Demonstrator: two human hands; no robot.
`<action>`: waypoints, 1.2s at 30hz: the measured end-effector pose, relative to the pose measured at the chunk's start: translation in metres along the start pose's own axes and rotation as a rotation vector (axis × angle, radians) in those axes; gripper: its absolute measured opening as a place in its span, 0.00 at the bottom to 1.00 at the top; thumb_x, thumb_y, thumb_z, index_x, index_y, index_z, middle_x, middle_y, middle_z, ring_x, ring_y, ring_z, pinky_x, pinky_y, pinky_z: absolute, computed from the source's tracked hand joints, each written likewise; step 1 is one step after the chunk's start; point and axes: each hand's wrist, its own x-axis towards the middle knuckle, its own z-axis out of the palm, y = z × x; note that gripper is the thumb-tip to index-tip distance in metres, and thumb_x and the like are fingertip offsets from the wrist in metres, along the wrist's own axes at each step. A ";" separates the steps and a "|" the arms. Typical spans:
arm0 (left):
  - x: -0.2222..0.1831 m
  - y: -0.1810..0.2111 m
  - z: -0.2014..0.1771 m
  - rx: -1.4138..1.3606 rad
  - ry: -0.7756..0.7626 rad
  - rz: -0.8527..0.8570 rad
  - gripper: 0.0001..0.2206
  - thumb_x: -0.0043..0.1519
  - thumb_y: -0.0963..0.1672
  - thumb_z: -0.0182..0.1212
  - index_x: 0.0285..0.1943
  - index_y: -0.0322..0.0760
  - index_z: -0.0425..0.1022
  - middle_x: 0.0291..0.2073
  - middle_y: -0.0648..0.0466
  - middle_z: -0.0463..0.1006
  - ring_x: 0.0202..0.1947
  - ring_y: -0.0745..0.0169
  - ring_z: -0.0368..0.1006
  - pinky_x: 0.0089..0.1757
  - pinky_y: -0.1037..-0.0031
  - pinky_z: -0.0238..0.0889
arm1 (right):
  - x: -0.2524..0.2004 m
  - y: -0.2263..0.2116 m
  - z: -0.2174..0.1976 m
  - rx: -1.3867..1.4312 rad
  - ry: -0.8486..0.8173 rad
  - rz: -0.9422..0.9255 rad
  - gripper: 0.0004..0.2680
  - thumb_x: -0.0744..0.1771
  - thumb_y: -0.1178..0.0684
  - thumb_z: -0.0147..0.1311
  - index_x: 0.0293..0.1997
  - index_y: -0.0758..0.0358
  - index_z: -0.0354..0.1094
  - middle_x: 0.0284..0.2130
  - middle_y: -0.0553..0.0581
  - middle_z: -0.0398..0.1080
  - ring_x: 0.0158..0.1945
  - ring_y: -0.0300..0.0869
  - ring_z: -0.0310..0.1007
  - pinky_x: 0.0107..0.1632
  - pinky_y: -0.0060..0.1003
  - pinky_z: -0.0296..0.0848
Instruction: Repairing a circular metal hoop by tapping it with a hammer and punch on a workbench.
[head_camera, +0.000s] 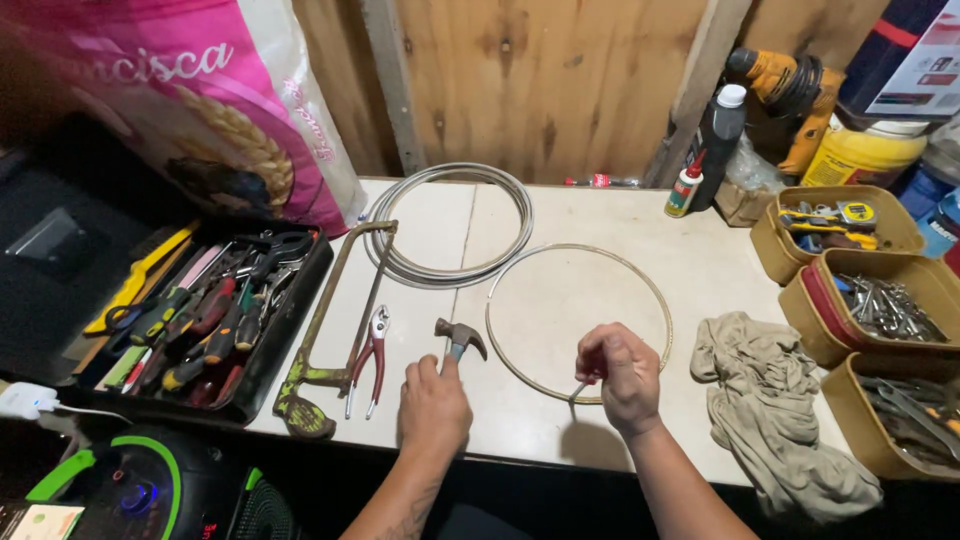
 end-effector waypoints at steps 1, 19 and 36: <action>0.006 0.004 0.000 -0.002 0.000 0.000 0.25 0.56 0.39 0.48 0.66 0.35 0.67 0.53 0.41 0.70 0.49 0.37 0.64 0.45 0.49 0.67 | 0.000 -0.004 -0.002 -0.002 0.000 0.000 0.13 0.72 0.47 0.44 0.33 0.66 0.66 0.23 0.59 0.65 0.19 0.41 0.64 0.21 0.30 0.59; 0.028 0.067 0.026 -0.259 -0.085 0.411 0.13 0.62 0.52 0.63 0.48 0.46 0.84 0.49 0.48 0.80 0.64 0.36 0.67 0.66 0.46 0.49 | 0.001 -0.016 -0.038 -0.058 0.188 0.010 0.14 0.72 0.51 0.41 0.33 0.69 0.69 0.17 0.64 0.69 0.20 0.42 0.71 0.24 0.30 0.69; 0.036 0.044 0.059 -0.340 0.103 0.530 0.10 0.61 0.50 0.65 0.48 0.51 0.85 0.47 0.52 0.81 0.61 0.39 0.71 0.66 0.48 0.51 | 0.017 -0.004 -0.037 0.034 -0.026 -0.132 0.18 0.71 0.54 0.39 0.18 0.65 0.60 0.07 0.58 0.55 0.09 0.38 0.52 0.13 0.28 0.54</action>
